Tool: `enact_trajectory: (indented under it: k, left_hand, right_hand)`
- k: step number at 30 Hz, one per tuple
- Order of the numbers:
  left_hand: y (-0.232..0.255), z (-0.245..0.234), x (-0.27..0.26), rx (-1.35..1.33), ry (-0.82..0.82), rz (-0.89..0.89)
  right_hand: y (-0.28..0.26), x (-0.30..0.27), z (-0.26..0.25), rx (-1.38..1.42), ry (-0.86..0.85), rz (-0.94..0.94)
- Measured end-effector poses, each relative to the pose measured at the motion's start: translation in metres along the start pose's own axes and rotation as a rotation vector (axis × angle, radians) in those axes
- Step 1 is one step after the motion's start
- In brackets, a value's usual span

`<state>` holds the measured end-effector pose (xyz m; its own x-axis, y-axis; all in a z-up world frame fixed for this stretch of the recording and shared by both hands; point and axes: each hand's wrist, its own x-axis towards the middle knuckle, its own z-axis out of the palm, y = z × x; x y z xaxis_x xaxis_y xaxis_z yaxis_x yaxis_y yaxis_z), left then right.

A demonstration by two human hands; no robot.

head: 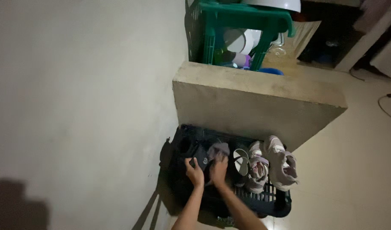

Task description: The person wipes several pairs of shoes on a black plastic crate using a grey cloth. They handle each shoe individually, wiping the exterior surfaces and then placing them back on the crate. The task involves multiple shoe types including sneakers and sandals.

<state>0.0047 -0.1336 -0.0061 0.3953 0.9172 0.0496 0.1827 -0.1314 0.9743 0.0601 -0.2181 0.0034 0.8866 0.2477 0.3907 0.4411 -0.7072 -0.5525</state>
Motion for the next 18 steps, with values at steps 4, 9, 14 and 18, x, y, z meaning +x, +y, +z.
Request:
enact_trajectory:
  k: [4, 9, 14, 18]
  left_hand:
    - [-0.005, 0.002, 0.001, 0.042, -0.053, -0.094]
    - [0.017, -0.003, -0.003, -0.081, -0.097, -0.046]
    - [0.054, -0.017, -0.023, -0.333, -0.480, 0.181]
    - [0.085, -0.040, -0.027, -0.119, -0.745, 0.188]
  right_hand:
    - [-0.017, -0.074, 0.002, 0.280, -0.039, 0.096]
    - [-0.011, -0.084, -0.012, 0.538, -0.279, 0.467]
    - [0.019, -0.046, -0.051, 0.686, -0.202, 0.577]
    - [0.026, -0.030, -0.053, 0.997, -0.497, 0.610]
